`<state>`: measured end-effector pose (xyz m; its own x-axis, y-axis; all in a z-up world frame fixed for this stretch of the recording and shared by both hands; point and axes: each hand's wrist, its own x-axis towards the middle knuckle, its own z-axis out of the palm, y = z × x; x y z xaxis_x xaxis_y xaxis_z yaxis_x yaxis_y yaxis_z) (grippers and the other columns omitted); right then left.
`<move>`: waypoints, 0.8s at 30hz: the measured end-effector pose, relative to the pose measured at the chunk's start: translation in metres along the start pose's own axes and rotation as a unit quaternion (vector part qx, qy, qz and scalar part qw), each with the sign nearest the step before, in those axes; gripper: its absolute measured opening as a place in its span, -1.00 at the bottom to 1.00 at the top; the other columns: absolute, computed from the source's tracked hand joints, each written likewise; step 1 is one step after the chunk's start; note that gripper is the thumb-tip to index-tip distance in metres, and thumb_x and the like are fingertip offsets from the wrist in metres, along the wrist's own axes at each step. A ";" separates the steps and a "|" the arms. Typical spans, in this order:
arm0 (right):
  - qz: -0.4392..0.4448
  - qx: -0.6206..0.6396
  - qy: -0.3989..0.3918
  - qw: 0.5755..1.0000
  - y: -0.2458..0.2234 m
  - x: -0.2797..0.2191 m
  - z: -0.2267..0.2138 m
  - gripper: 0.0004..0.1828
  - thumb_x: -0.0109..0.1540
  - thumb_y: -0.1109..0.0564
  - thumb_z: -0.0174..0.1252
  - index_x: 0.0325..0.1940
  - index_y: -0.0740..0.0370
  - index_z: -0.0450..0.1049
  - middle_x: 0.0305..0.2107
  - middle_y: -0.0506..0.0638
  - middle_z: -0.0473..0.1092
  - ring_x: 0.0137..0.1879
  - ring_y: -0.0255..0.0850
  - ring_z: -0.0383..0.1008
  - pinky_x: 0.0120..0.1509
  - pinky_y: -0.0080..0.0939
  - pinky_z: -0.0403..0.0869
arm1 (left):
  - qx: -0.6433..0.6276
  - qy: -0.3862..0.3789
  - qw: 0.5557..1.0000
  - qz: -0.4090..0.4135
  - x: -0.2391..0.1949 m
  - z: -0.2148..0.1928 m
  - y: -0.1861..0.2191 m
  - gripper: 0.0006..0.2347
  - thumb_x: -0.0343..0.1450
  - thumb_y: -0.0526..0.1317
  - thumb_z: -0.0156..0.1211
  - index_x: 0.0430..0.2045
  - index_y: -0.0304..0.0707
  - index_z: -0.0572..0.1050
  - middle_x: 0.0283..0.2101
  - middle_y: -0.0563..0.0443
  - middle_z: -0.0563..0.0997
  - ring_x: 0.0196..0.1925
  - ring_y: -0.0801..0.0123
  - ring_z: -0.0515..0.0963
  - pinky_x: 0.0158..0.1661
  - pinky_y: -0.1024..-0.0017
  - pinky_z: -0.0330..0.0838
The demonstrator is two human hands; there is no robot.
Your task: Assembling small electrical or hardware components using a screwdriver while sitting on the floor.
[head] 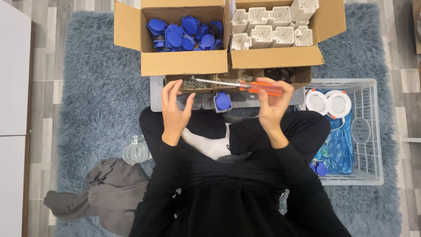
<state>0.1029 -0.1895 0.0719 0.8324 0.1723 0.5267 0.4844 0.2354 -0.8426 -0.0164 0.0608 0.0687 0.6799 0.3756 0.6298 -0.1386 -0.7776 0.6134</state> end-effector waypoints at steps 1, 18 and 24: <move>0.013 0.019 0.005 1.000 -0.001 -0.001 -0.008 -0.68 0.54 0.19 0.11 0.21 0.13 0.08 0.11 0.32 0.47 0.18 0.00 0.60 0.18 -0.08 0.63 | -0.013 -0.008 1.000 -0.005 0.001 0.000 0.001 -0.62 0.53 -0.31 0.47 0.23 -0.38 0.52 0.17 -0.19 0.52 0.01 0.02 0.64 -0.07 0.21 0.61; 0.122 0.152 0.052 0.979 0.012 -0.035 -0.035 -0.65 0.50 0.22 0.09 0.23 0.13 0.06 0.11 0.42 0.40 0.12 0.10 0.63 0.18 0.02 0.73 | -0.248 -0.072 0.959 -0.119 -0.016 0.015 0.002 -0.79 0.52 -0.50 0.34 0.03 -0.47 0.66 -0.12 -0.22 0.67 -0.25 0.06 0.82 -0.23 0.29 0.78; 0.125 0.164 0.050 0.977 0.013 -0.036 -0.044 -0.65 0.50 0.23 0.08 0.24 0.11 0.06 0.09 0.40 0.41 0.10 0.10 0.64 0.17 0.00 0.74 | -0.280 -0.060 0.951 -0.120 -0.018 0.013 0.007 -0.84 0.53 -0.51 0.31 -0.03 -0.52 0.67 -0.16 -0.26 0.68 -0.25 0.08 0.81 -0.23 0.29 0.77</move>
<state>0.0914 -0.2346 0.0367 0.9436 0.1736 0.2820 0.1642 0.4945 -0.8536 -0.0203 0.0417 0.0550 0.8128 0.4219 0.4018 -0.3083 -0.2736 0.9111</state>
